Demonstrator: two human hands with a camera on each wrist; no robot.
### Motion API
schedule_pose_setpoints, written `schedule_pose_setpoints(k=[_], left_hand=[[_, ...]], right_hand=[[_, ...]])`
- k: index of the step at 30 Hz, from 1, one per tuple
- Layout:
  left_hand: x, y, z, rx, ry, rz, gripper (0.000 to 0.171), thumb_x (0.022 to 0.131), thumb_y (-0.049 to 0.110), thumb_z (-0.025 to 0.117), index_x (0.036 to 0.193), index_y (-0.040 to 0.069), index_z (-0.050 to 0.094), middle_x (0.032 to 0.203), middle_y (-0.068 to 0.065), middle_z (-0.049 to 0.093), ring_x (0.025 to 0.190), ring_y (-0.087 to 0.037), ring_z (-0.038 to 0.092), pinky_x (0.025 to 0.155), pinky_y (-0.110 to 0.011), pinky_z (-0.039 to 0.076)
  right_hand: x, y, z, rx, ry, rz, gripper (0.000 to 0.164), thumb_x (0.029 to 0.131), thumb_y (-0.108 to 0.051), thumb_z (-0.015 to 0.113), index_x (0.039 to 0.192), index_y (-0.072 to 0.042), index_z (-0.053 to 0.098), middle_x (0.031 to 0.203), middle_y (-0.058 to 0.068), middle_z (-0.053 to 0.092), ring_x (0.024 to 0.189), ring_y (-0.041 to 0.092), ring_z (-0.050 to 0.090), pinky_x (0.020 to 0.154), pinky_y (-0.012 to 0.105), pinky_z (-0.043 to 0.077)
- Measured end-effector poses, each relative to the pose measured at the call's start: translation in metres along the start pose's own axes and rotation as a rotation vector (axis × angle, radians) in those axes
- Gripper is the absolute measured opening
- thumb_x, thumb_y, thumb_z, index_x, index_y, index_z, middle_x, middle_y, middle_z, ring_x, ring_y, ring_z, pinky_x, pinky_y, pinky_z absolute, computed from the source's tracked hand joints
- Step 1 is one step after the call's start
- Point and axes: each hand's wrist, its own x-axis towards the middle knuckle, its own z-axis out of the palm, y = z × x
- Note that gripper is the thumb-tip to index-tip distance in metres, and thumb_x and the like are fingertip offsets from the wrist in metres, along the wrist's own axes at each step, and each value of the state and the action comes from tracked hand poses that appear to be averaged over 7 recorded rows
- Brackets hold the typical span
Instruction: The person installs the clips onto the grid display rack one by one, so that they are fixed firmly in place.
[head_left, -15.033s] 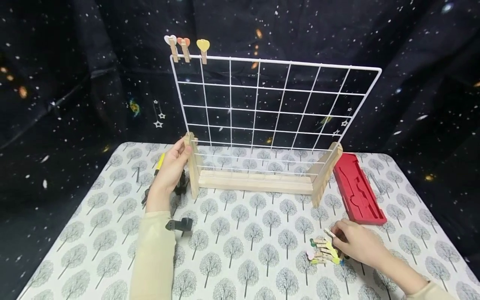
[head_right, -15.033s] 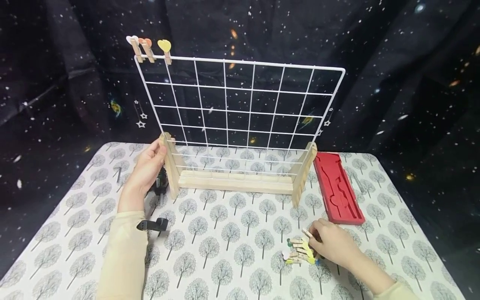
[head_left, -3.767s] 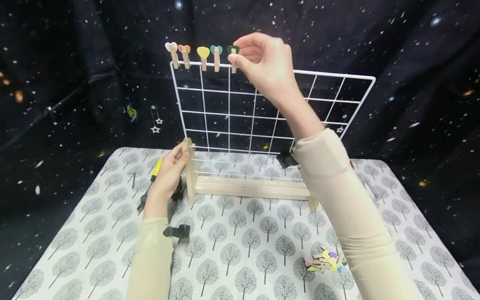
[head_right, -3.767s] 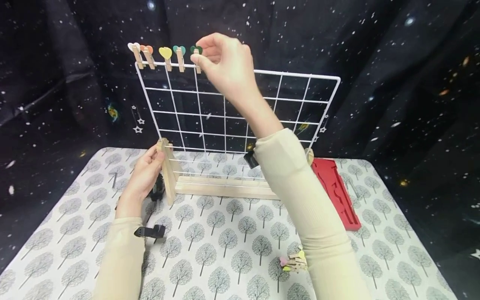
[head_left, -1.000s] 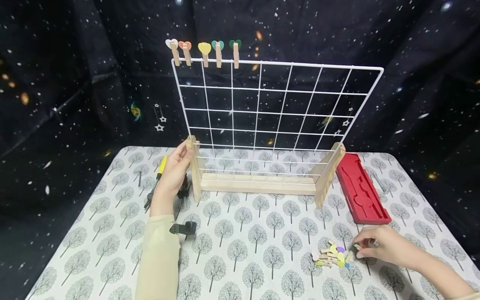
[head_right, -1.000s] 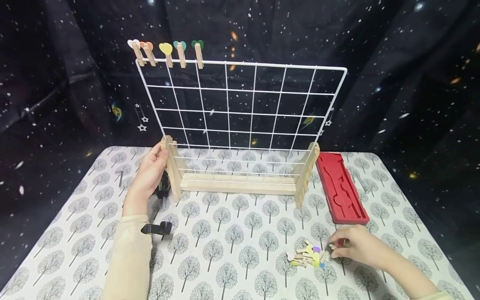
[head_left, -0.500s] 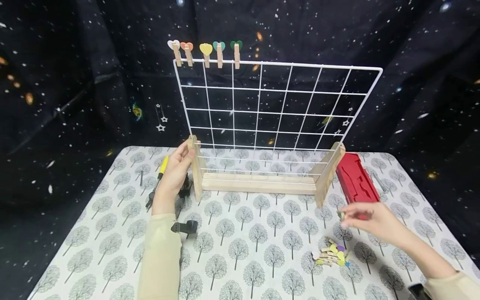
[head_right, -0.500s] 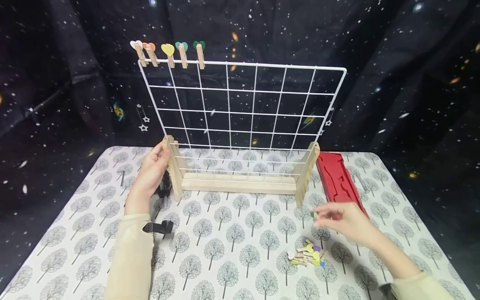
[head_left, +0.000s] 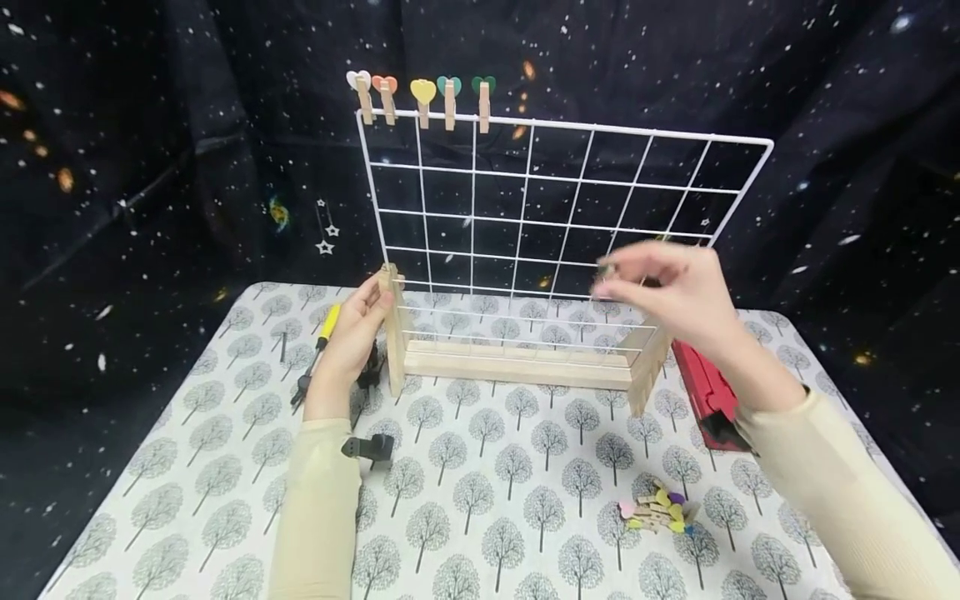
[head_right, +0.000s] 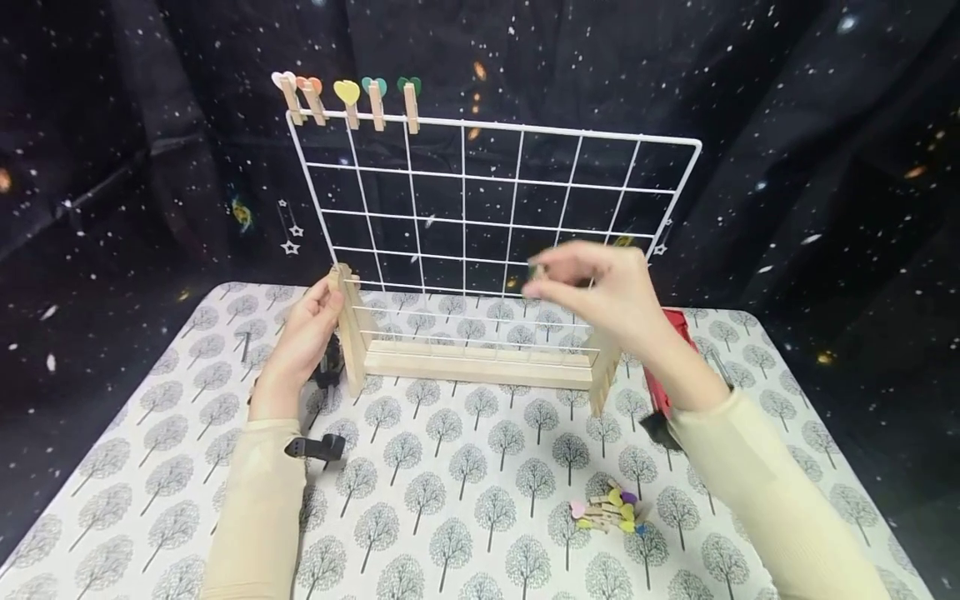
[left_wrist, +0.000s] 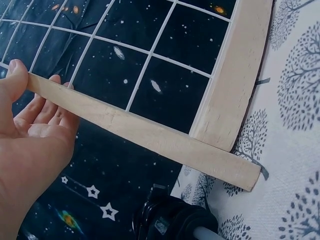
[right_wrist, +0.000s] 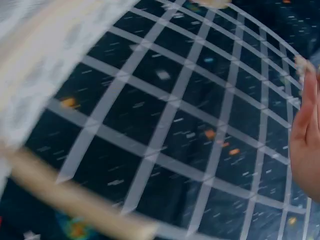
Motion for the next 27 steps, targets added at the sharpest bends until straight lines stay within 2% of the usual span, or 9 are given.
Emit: schedule_pose_setpoints(k=[2, 5, 7, 13, 14, 16, 20, 23, 27], left_hand=[[0.004, -0.002, -0.001, -0.004, -0.002, 0.011, 0.05, 0.089, 0.024, 0.047, 0.134, 0.01, 0.032, 0.134, -0.012, 0.038, 0.125, -0.018, 0.032, 0.107, -0.034, 0.022], [0.009, -0.007, -0.004, -0.011, 0.006, 0.022, 0.049, 0.088, 0.025, 0.048, 0.133, 0.013, 0.035, 0.132, -0.01, 0.041, 0.124, -0.016, 0.034, 0.107, -0.034, 0.023], [0.01, -0.011, -0.005, -0.011, 0.014, 0.011, 0.049, 0.087, 0.026, 0.049, 0.133, 0.014, 0.035, 0.132, -0.009, 0.042, 0.124, -0.016, 0.035, 0.106, -0.034, 0.023], [0.005, -0.012, -0.005, -0.025, 0.017, -0.021, 0.05, 0.087, 0.025, 0.049, 0.133, 0.012, 0.034, 0.132, -0.011, 0.04, 0.124, -0.017, 0.034, 0.107, -0.034, 0.022], [0.005, -0.012, -0.006, -0.028, 0.018, -0.022, 0.051, 0.087, 0.025, 0.049, 0.134, 0.012, 0.033, 0.132, -0.011, 0.04, 0.124, -0.017, 0.034, 0.107, -0.033, 0.022], [0.006, -0.011, -0.006, -0.029, 0.021, -0.016, 0.052, 0.087, 0.025, 0.049, 0.134, 0.01, 0.033, 0.133, -0.012, 0.04, 0.124, -0.018, 0.035, 0.107, -0.032, 0.023], [0.007, -0.014, -0.005, -0.037, 0.028, -0.019, 0.053, 0.086, 0.027, 0.05, 0.133, 0.01, 0.033, 0.132, -0.012, 0.04, 0.123, -0.018, 0.035, 0.106, -0.032, 0.024], [0.006, -0.016, -0.003, -0.038, 0.026, -0.024, 0.053, 0.086, 0.027, 0.05, 0.134, 0.009, 0.033, 0.132, -0.012, 0.04, 0.123, -0.017, 0.035, 0.106, -0.031, 0.024], [0.005, -0.02, -0.002, -0.013, 0.02, -0.024, 0.053, 0.086, 0.028, 0.049, 0.134, 0.01, 0.033, 0.132, -0.012, 0.04, 0.123, -0.017, 0.035, 0.107, -0.032, 0.023]], right_hand=[[0.018, -0.013, 0.002, 0.124, 0.066, 0.0, 0.021, 0.068, -0.004, 0.072, 0.086, 0.0, 0.064, 0.07, 0.002, 0.067, 0.064, 0.012, 0.062, 0.059, 0.017, 0.05], [0.042, -0.026, 0.004, 0.291, 0.143, -0.05, 0.018, 0.066, 0.0, 0.072, 0.082, 0.004, 0.062, 0.07, 0.006, 0.067, 0.065, 0.015, 0.064, 0.061, 0.02, 0.052], [0.055, -0.034, 0.007, 0.338, 0.169, -0.065, 0.016, 0.066, 0.0, 0.072, 0.078, 0.003, 0.062, 0.069, 0.007, 0.067, 0.065, 0.016, 0.064, 0.061, 0.02, 0.052], [0.092, -0.068, 0.01, 0.089, 0.147, 0.007, 0.022, 0.062, -0.017, 0.077, 0.074, -0.004, 0.064, 0.066, -0.004, 0.067, 0.063, 0.008, 0.064, 0.065, 0.018, 0.051], [0.1, -0.073, 0.01, 0.065, 0.143, 0.016, 0.023, 0.06, -0.018, 0.078, 0.073, -0.004, 0.064, 0.065, -0.006, 0.066, 0.063, 0.008, 0.063, 0.064, 0.018, 0.051], [0.116, -0.078, 0.009, 0.109, 0.129, 0.044, 0.025, 0.059, -0.016, 0.079, 0.073, -0.004, 0.063, 0.066, -0.003, 0.067, 0.064, 0.01, 0.064, 0.066, 0.019, 0.05], [0.143, -0.077, 0.007, 0.068, 0.102, 0.112, 0.026, 0.057, -0.018, 0.08, 0.073, -0.005, 0.064, 0.067, -0.004, 0.067, 0.069, 0.008, 0.063, 0.069, 0.018, 0.047], [0.152, -0.071, 0.008, -0.026, 0.071, 0.132, 0.026, 0.057, -0.022, 0.08, 0.071, -0.006, 0.064, 0.064, -0.008, 0.066, 0.066, 0.006, 0.063, 0.058, 0.017, 0.042], [0.155, -0.063, 0.011, -0.061, 0.036, 0.105, 0.024, 0.059, -0.022, 0.079, 0.07, -0.006, 0.065, 0.059, -0.007, 0.065, 0.059, 0.008, 0.063, 0.048, 0.02, 0.032]])
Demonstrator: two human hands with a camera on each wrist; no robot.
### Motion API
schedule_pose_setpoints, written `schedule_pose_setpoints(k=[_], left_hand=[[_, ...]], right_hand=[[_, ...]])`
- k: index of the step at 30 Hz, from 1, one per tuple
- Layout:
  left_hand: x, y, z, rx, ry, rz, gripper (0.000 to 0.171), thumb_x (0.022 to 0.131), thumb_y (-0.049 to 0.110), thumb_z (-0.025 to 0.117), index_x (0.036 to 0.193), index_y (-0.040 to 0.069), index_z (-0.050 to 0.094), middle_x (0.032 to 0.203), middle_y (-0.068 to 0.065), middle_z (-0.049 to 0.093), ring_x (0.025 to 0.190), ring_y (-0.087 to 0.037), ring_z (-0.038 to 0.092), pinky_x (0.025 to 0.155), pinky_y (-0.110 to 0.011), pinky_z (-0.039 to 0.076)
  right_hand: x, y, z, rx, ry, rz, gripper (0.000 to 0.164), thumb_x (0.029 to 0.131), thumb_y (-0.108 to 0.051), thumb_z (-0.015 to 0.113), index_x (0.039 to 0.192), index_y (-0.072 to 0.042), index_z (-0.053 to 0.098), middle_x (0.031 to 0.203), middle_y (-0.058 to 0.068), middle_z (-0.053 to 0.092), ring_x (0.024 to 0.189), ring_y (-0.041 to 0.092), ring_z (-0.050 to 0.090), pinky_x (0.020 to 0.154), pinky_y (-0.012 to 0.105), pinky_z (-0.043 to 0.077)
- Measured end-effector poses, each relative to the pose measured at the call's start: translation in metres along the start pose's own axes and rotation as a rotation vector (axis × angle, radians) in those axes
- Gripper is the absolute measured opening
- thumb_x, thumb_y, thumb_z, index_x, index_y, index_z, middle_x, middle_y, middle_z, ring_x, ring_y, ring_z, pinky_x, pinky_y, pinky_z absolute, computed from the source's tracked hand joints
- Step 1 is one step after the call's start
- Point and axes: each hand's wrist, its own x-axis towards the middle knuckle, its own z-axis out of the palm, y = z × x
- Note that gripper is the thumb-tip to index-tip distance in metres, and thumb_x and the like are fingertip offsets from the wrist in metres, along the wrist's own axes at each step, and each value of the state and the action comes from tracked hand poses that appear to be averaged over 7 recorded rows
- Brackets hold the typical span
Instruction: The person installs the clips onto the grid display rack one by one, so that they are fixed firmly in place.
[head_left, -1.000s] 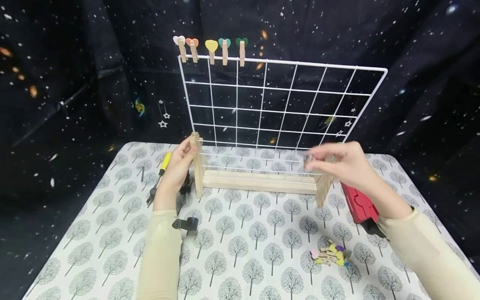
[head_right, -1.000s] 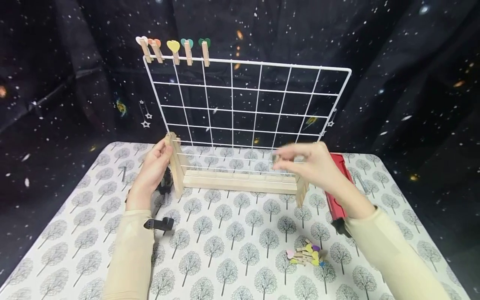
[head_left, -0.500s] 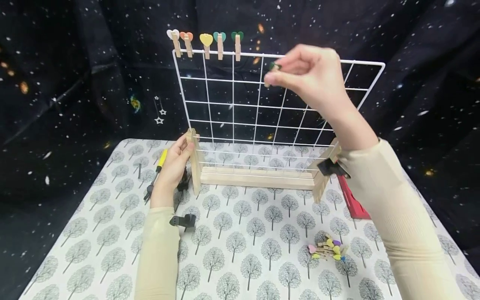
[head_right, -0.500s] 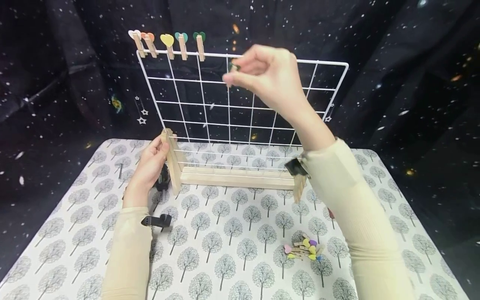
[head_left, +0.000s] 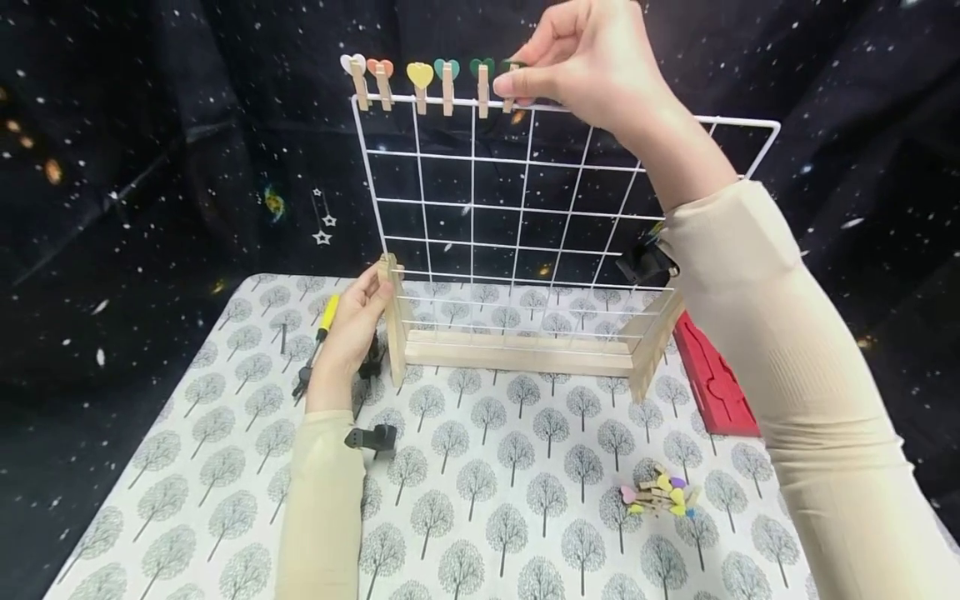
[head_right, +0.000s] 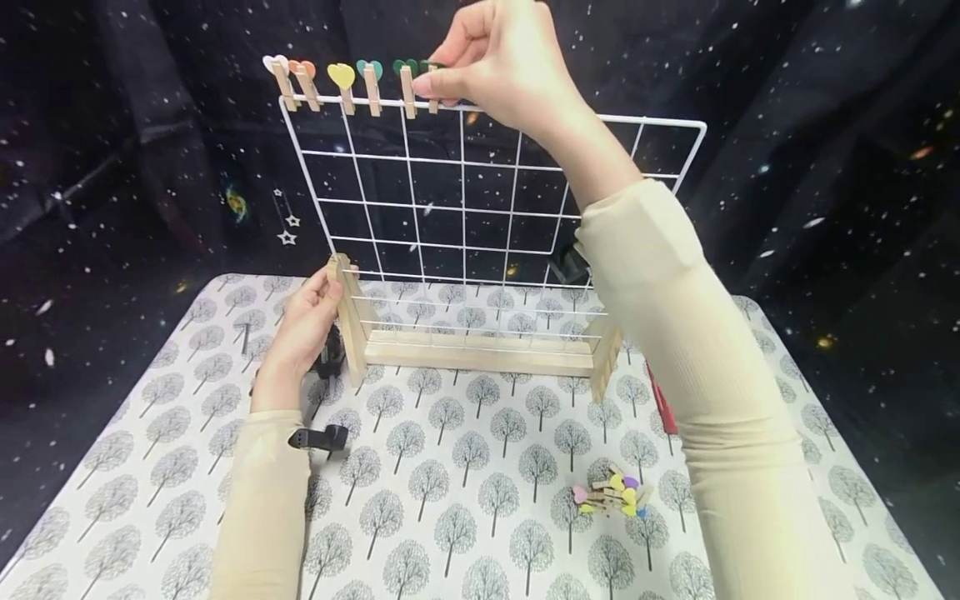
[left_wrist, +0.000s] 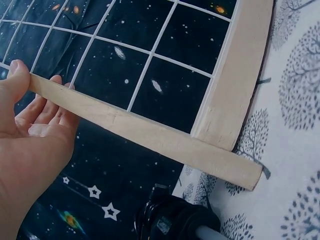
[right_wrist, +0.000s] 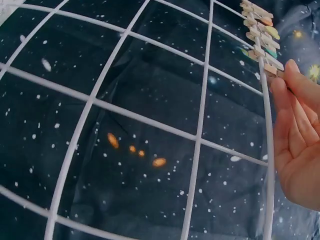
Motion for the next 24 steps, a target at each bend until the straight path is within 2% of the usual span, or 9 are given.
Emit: schedule_pose_setpoints(k=[5, 9, 12, 16, 21, 24], left_hand=[[-0.002, -0.003, -0.001, 0.04, 0.0, 0.006, 0.051, 0.086, 0.03, 0.049, 0.133, 0.013, 0.035, 0.132, -0.01, 0.041, 0.124, -0.015, 0.034, 0.107, -0.033, 0.021], [-0.003, -0.004, -0.002, 0.045, 0.005, 0.006, 0.052, 0.086, 0.03, 0.049, 0.133, 0.013, 0.034, 0.133, -0.008, 0.04, 0.125, -0.014, 0.033, 0.107, -0.032, 0.021], [-0.003, -0.004, 0.0, 0.047, 0.013, 0.007, 0.052, 0.086, 0.031, 0.049, 0.133, 0.014, 0.034, 0.132, -0.008, 0.041, 0.124, -0.014, 0.033, 0.107, -0.032, 0.022], [-0.003, -0.004, 0.002, 0.044, 0.011, 0.01, 0.052, 0.086, 0.03, 0.049, 0.133, 0.014, 0.034, 0.132, -0.008, 0.041, 0.124, -0.014, 0.034, 0.107, -0.031, 0.023], [-0.003, -0.004, 0.001, 0.029, -0.002, 0.001, 0.053, 0.087, 0.028, 0.049, 0.134, 0.013, 0.032, 0.134, -0.009, 0.039, 0.124, -0.015, 0.034, 0.107, -0.031, 0.023], [-0.004, -0.005, 0.0, 0.026, 0.006, -0.008, 0.053, 0.087, 0.029, 0.049, 0.134, 0.014, 0.032, 0.134, -0.008, 0.039, 0.124, -0.015, 0.034, 0.107, -0.031, 0.021]], right_hand=[[-0.002, 0.009, 0.004, -0.007, 0.022, 0.06, 0.028, 0.058, -0.025, 0.079, 0.075, -0.007, 0.065, 0.059, -0.007, 0.065, 0.06, 0.006, 0.063, 0.055, 0.02, 0.033], [-0.001, 0.013, 0.006, -0.007, 0.032, 0.095, 0.032, 0.057, -0.028, 0.08, 0.079, -0.008, 0.066, 0.06, -0.007, 0.065, 0.061, 0.006, 0.063, 0.055, 0.02, 0.032], [-0.001, 0.014, 0.007, -0.057, 0.045, 0.081, 0.035, 0.057, -0.033, 0.079, 0.081, -0.011, 0.067, 0.062, -0.007, 0.066, 0.064, 0.005, 0.063, 0.056, 0.02, 0.03], [-0.006, 0.017, 0.006, -0.118, 0.063, 0.048, 0.038, 0.061, -0.038, 0.075, 0.088, -0.013, 0.066, 0.067, -0.008, 0.067, 0.068, 0.005, 0.062, 0.059, 0.019, 0.033], [-0.019, 0.013, 0.003, -0.075, 0.082, -0.022, 0.034, 0.067, -0.033, 0.073, 0.094, -0.013, 0.066, 0.075, -0.006, 0.067, 0.069, 0.005, 0.061, 0.06, 0.018, 0.04], [-0.034, 0.01, 0.002, -0.023, 0.129, -0.102, 0.029, 0.071, -0.026, 0.071, 0.095, -0.01, 0.065, 0.077, -0.005, 0.066, 0.067, 0.006, 0.06, 0.059, 0.017, 0.042]])
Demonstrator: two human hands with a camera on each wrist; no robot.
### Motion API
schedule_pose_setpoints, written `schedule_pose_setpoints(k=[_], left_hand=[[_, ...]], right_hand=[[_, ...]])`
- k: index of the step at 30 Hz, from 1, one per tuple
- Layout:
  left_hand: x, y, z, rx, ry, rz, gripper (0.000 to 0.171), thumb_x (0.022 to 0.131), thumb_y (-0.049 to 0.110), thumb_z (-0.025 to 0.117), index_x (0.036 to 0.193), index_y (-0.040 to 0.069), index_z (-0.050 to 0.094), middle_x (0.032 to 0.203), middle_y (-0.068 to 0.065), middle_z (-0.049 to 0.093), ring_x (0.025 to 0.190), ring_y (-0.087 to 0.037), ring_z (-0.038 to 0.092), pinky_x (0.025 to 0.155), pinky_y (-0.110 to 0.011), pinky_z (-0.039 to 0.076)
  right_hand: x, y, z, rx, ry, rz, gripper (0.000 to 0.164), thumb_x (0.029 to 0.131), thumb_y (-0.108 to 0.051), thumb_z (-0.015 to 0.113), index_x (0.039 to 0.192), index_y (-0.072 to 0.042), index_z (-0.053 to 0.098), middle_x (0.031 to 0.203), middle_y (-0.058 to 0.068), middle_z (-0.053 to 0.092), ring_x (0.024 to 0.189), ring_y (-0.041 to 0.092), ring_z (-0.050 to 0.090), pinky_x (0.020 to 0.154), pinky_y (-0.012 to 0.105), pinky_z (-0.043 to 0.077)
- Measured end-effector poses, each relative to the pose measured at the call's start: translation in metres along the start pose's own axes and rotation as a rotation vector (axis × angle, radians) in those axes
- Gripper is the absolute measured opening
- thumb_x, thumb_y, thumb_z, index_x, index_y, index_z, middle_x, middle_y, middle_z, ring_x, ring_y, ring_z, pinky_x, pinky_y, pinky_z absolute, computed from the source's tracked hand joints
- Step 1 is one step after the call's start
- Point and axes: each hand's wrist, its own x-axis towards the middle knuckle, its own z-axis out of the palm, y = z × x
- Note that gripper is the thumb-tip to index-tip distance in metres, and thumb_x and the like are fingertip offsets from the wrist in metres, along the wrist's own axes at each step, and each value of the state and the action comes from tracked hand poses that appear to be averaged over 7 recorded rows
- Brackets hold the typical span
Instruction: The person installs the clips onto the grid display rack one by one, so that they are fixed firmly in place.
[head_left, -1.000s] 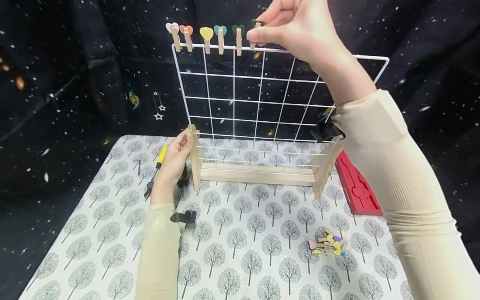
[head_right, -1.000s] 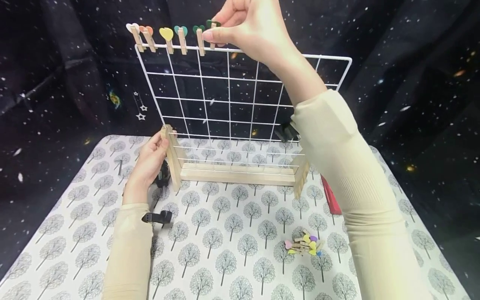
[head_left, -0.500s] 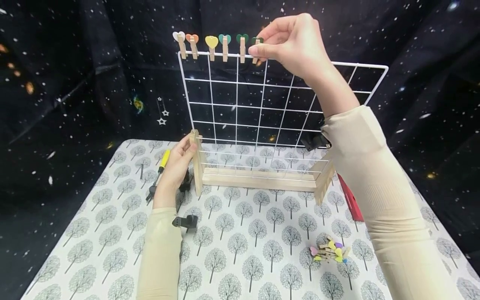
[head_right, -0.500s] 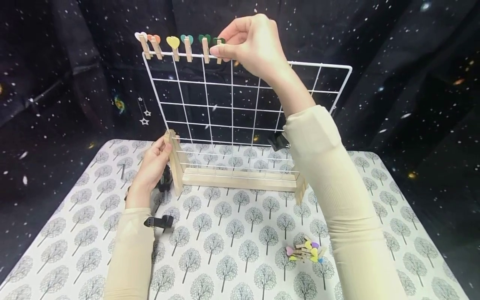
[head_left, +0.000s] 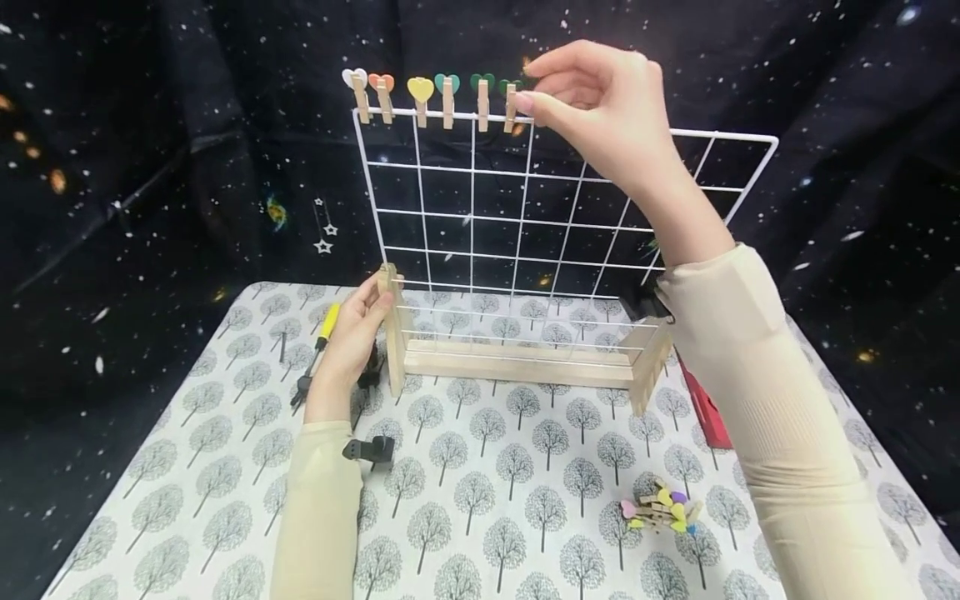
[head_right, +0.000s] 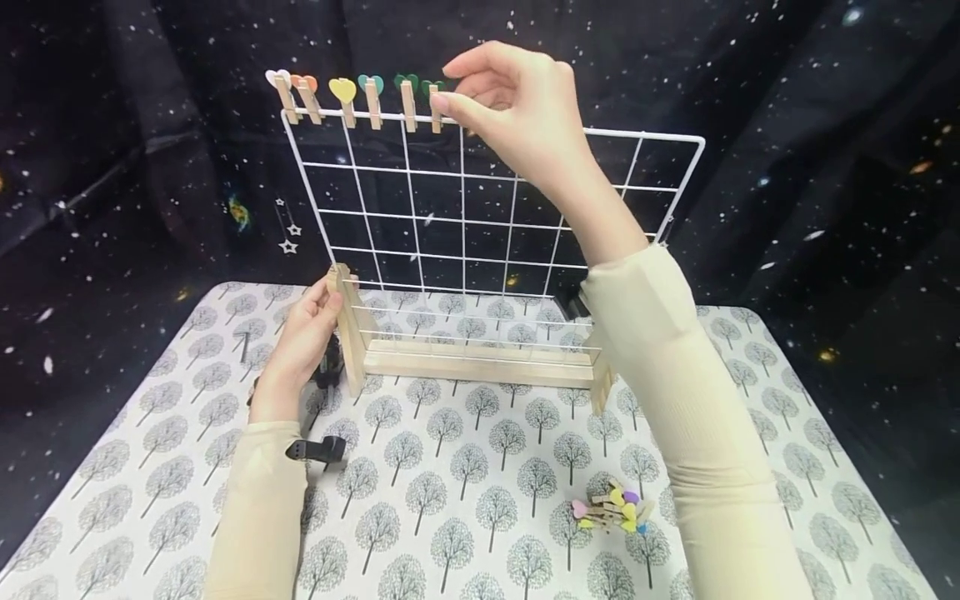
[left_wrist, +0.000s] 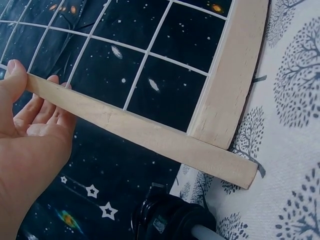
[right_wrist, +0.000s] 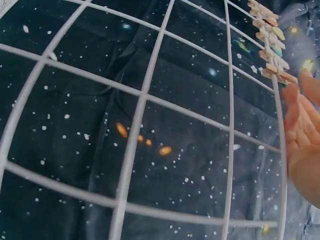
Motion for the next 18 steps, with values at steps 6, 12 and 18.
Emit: schedule_pose_setpoints(k=[6, 12, 18], left_hand=[[0.0, 0.001, -0.001, -0.002, 0.0, 0.001, 0.052, 0.086, 0.03, 0.05, 0.134, 0.015, 0.034, 0.132, -0.007, 0.042, 0.124, -0.014, 0.033, 0.108, -0.034, 0.02], [-0.001, 0.004, -0.004, -0.031, 0.02, 0.012, 0.05, 0.086, 0.027, 0.05, 0.133, 0.015, 0.035, 0.131, -0.007, 0.042, 0.123, -0.014, 0.035, 0.106, -0.031, 0.024], [-0.003, 0.01, -0.01, -0.043, 0.039, 0.024, 0.052, 0.086, 0.026, 0.05, 0.134, 0.012, 0.033, 0.132, -0.009, 0.04, 0.124, -0.016, 0.034, 0.106, -0.029, 0.024]], right_hand=[[-0.057, 0.019, -0.014, 0.072, -0.04, -0.114, 0.018, 0.079, -0.012, 0.063, 0.091, 0.0, 0.065, 0.078, 0.001, 0.066, 0.066, 0.011, 0.06, 0.06, 0.017, 0.048], [-0.129, 0.095, -0.024, -0.094, -0.247, -0.066, 0.016, 0.081, -0.016, 0.061, 0.096, -0.019, 0.065, 0.08, -0.011, 0.065, 0.07, 0.004, 0.059, 0.064, 0.016, 0.049], [-0.225, 0.172, -0.035, -0.154, -0.478, -0.018, 0.017, 0.081, -0.012, 0.06, 0.096, -0.014, 0.065, 0.08, -0.006, 0.066, 0.064, 0.0, 0.057, 0.059, 0.017, 0.049]])
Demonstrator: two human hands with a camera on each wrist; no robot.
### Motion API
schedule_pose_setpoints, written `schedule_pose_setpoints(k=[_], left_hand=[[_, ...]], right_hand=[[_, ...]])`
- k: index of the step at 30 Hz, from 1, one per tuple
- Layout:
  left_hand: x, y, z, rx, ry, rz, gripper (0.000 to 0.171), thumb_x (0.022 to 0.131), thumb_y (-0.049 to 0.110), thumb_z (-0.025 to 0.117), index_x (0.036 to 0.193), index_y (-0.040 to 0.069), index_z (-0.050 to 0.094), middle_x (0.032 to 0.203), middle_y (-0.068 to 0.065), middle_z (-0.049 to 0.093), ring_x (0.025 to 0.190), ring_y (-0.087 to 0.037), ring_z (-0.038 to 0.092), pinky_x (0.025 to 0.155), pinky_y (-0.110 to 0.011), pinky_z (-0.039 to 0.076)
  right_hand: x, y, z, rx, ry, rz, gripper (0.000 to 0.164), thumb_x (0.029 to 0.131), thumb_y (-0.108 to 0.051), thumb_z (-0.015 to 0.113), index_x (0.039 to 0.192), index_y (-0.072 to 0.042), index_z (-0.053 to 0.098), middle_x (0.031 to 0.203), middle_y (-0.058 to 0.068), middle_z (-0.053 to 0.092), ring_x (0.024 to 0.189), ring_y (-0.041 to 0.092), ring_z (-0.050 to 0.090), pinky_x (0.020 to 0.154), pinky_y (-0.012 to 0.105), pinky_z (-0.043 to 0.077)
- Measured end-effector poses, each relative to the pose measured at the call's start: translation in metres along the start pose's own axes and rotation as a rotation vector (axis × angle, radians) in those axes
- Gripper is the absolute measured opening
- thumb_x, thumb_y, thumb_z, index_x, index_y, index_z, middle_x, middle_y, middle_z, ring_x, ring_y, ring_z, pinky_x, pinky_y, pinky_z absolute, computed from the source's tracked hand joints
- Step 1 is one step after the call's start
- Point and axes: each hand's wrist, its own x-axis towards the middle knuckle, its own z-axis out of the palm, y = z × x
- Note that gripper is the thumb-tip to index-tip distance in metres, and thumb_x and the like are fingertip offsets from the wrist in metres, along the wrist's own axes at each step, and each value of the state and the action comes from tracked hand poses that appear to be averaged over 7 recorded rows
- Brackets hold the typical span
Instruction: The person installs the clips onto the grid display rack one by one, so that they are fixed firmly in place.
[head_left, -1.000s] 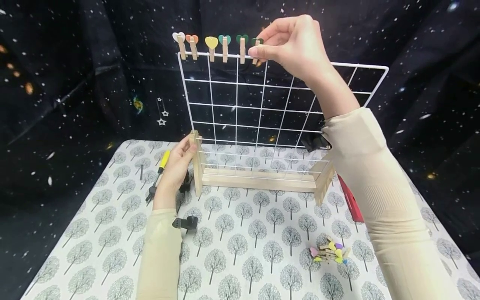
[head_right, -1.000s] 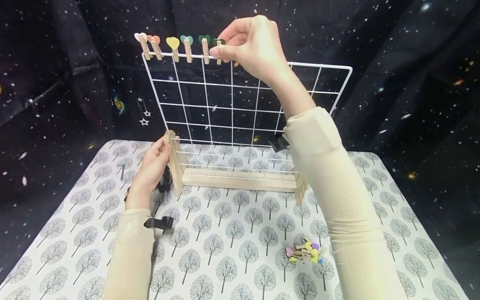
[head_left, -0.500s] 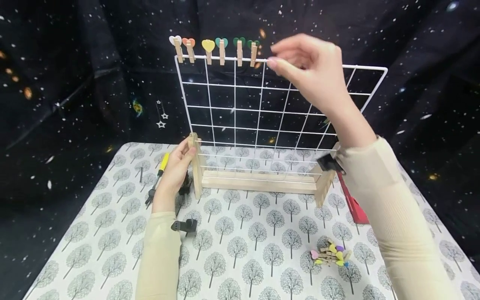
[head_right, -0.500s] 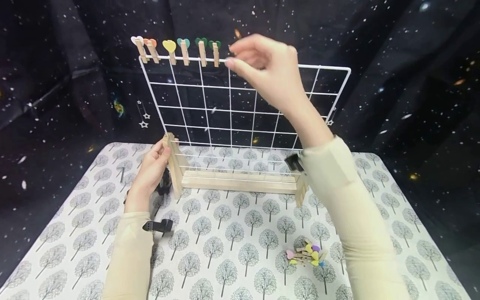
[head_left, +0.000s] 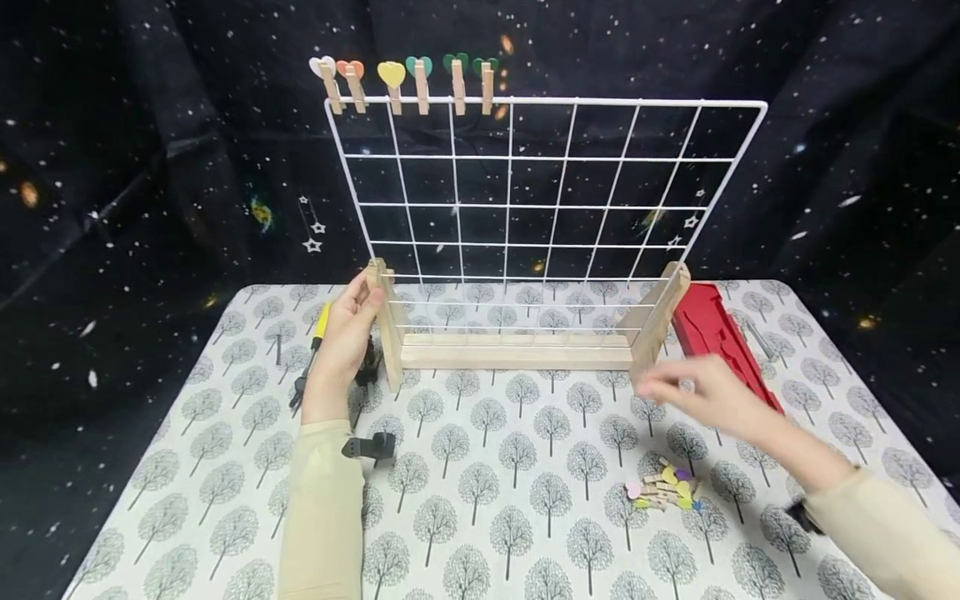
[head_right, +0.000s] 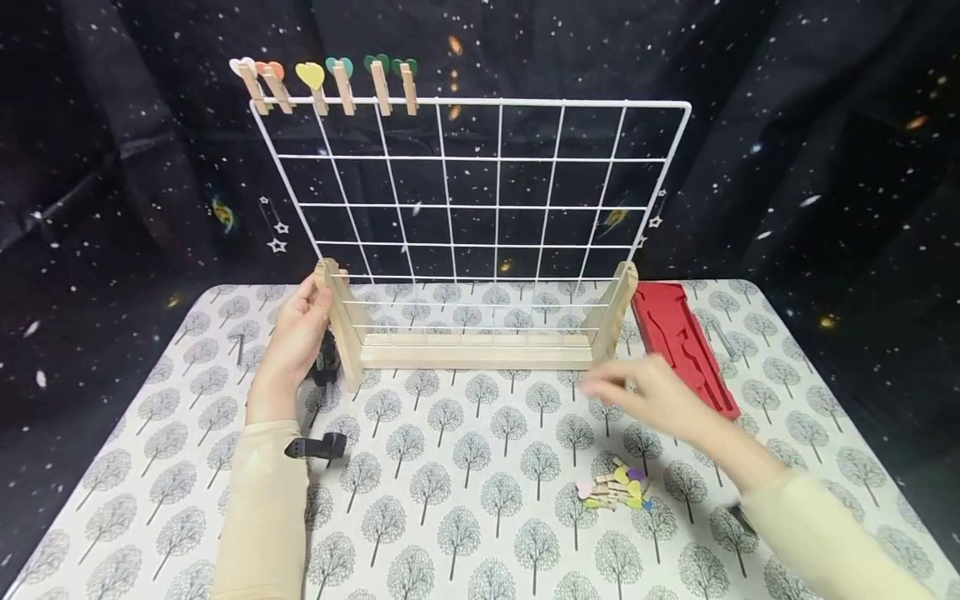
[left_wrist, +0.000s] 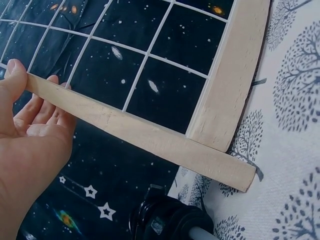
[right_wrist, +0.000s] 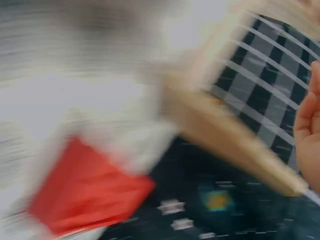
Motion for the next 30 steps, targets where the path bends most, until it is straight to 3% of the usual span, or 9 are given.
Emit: schedule_pose_setpoints(k=[5, 10, 16, 22, 30], left_hand=[[-0.002, 0.002, -0.004, 0.003, -0.001, 0.001, 0.051, 0.087, 0.025, 0.049, 0.134, 0.012, 0.033, 0.132, -0.009, 0.04, 0.123, -0.016, 0.035, 0.105, -0.028, 0.025], [-0.005, 0.004, -0.008, -0.003, 0.007, 0.011, 0.05, 0.087, 0.023, 0.048, 0.134, 0.011, 0.033, 0.132, -0.01, 0.04, 0.123, -0.017, 0.035, 0.104, -0.026, 0.027], [-0.004, 0.004, -0.003, -0.001, 0.009, 0.005, 0.053, 0.087, 0.025, 0.049, 0.134, 0.01, 0.031, 0.133, -0.011, 0.039, 0.123, -0.017, 0.035, 0.104, -0.026, 0.027], [0.0, 0.005, 0.0, 0.005, 0.005, -0.006, 0.054, 0.086, 0.027, 0.05, 0.134, 0.01, 0.032, 0.132, -0.011, 0.039, 0.123, -0.016, 0.035, 0.105, -0.028, 0.026], [-0.001, 0.003, 0.0, -0.007, -0.001, -0.018, 0.053, 0.087, 0.026, 0.05, 0.134, 0.011, 0.032, 0.132, -0.01, 0.04, 0.123, -0.017, 0.035, 0.106, -0.03, 0.024]], right_hand=[[-0.066, 0.029, 0.015, -0.046, -0.094, 0.055, 0.019, 0.078, -0.016, 0.064, 0.096, -0.013, 0.064, 0.081, -0.013, 0.064, 0.064, -0.003, 0.054, 0.052, 0.015, 0.046], [-0.096, 0.041, 0.025, -0.082, -0.114, 0.107, 0.026, 0.076, -0.023, 0.066, 0.101, -0.018, 0.062, 0.083, -0.019, 0.06, 0.071, -0.004, 0.054, 0.058, 0.016, 0.047], [-0.103, 0.05, 0.039, -0.091, -0.136, 0.072, 0.029, 0.077, -0.025, 0.065, 0.106, -0.023, 0.058, 0.086, -0.018, 0.055, 0.071, -0.004, 0.049, 0.057, 0.016, 0.044], [-0.099, 0.049, 0.045, -0.07, -0.108, 0.107, 0.019, 0.078, -0.023, 0.064, 0.097, -0.025, 0.06, 0.08, -0.019, 0.051, 0.067, -0.005, 0.047, 0.054, 0.014, 0.044], [-0.098, 0.042, 0.054, -0.206, -0.065, 0.045, 0.017, 0.073, -0.027, 0.069, 0.087, -0.026, 0.059, 0.074, -0.02, 0.046, 0.059, -0.007, 0.04, 0.046, 0.009, 0.037]])
